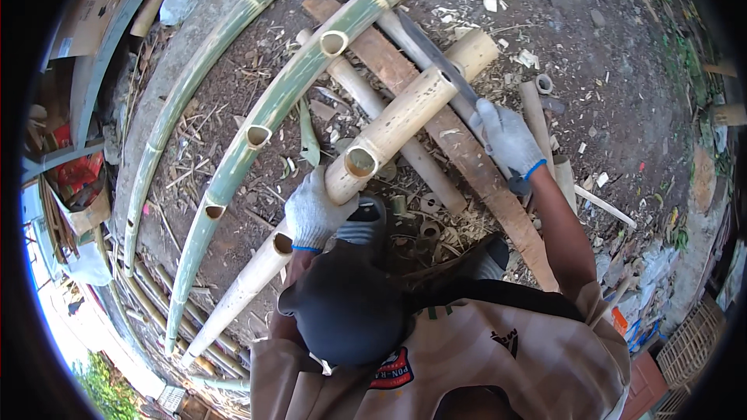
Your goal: The person carves holes into bamboo poles using a machete while holding the poles by hand on a wooden support.
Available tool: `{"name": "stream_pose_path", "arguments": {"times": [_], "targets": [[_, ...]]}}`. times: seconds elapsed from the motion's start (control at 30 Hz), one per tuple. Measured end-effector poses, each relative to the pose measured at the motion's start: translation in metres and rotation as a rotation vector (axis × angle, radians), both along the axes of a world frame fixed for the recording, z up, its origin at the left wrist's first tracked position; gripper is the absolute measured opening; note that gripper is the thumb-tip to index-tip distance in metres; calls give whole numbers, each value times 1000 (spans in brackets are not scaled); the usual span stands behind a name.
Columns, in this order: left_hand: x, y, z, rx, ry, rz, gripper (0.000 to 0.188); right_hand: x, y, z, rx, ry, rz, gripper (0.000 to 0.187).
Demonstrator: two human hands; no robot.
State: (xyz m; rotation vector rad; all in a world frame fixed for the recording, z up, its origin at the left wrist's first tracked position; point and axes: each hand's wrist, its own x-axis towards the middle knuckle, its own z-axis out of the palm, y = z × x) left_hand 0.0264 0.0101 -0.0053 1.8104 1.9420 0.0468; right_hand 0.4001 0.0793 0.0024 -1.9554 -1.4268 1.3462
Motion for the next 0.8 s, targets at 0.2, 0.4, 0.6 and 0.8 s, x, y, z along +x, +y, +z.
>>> {"name": "stream_pose_path", "arguments": {"times": [0.2,0.4,0.6,0.8], "targets": [[-5,-2,-1,-22,-39,17,73,8,3,5,177,121,-220,49],[-6,-4,1,-16,-33,12,76,7,4,7,258,-166,8,40],[-7,-3,-7,-50,-53,19,80,7,19,22,309,-195,-160,41],[0,-4,-5,-58,-10,41,83,9,15,-20,337,-531,188,41]]}}
